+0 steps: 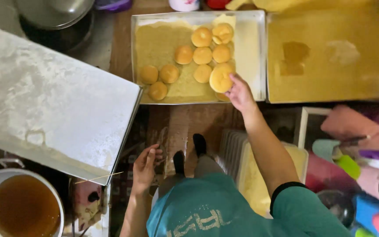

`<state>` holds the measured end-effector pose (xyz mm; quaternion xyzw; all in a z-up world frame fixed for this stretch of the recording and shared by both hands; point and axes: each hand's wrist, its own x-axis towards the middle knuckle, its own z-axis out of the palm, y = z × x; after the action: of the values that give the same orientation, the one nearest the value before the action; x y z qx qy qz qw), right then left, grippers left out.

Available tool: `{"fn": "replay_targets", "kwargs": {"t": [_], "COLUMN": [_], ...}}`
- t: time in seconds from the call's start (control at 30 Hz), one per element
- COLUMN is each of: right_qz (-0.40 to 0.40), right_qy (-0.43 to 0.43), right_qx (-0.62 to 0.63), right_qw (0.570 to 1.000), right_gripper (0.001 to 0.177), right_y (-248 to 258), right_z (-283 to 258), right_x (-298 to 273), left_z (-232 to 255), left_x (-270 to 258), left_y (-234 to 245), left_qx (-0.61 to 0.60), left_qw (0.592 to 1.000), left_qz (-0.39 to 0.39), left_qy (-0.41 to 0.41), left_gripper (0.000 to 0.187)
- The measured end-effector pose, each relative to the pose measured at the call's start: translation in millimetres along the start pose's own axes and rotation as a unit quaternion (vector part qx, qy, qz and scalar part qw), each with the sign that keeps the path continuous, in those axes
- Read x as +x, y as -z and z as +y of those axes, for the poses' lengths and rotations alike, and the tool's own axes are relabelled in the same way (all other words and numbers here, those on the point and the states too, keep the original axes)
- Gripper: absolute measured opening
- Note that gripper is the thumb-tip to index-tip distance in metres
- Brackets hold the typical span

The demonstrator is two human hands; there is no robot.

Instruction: The person places a sheet of parchment paper into a plastic container, then transfers round baked buns from a metal tray into the container one by one. The person closes the container lid and sets it aside.

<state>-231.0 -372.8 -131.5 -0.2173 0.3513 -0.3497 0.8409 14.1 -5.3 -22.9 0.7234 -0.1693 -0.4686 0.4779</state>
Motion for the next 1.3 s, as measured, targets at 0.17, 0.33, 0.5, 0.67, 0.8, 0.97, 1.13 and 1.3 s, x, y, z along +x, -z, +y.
{"fn": "replay_targets", "kwargs": {"t": [0.17,0.33,0.5,0.67,0.8,0.97,1.13,1.3], "right_qz": [0.022,0.177,0.396,0.472,0.523,0.521,0.528,0.588], "right_qy": [0.157,0.244,0.175,0.109,0.075,0.127,0.170,0.299], "right_qx": [-0.012,-0.034,0.094,0.139,0.125,0.127,0.121,0.001], "right_qw": [0.987,0.953,0.896,0.864,0.840,0.834,0.823,0.752], "right_gripper": [0.034,0.035,0.039,0.037,0.038,0.039,0.035,0.045], "right_y": [16.6,77.7,181.8,265.2,293.2,297.5,323.4,326.6], "right_z": [-68.4,-47.6,62.2,148.9,161.5,116.7,138.7,170.0], "right_x": [-149.2,-297.3,-388.2,-388.8,-343.4,-293.4,-267.0,-259.7], "left_z": [-4.5,-0.7,-1.5,-6.5,-4.1,-10.3,-2.6,7.5], "left_x": [11.4,19.9,21.5,16.2,0.9,2.5,0.9,-1.6], "left_y": [0.5,-20.8,-57.1,-116.4,-157.7,-190.6,-201.3,-195.3], "left_qx": [0.010,0.018,0.048,0.109,0.183,0.222,0.246,0.244], "left_qw": [0.992,0.974,0.958,0.936,0.923,0.908,0.903,0.915], "left_qz": [-0.122,-0.224,-0.281,-0.327,-0.335,-0.354,-0.353,-0.321], "left_qy": [-0.009,-0.003,-0.038,-0.077,-0.043,-0.026,-0.010,0.004], "left_gripper": [0.041,0.042,0.038,0.036,0.035,0.037,0.038,0.035]}}
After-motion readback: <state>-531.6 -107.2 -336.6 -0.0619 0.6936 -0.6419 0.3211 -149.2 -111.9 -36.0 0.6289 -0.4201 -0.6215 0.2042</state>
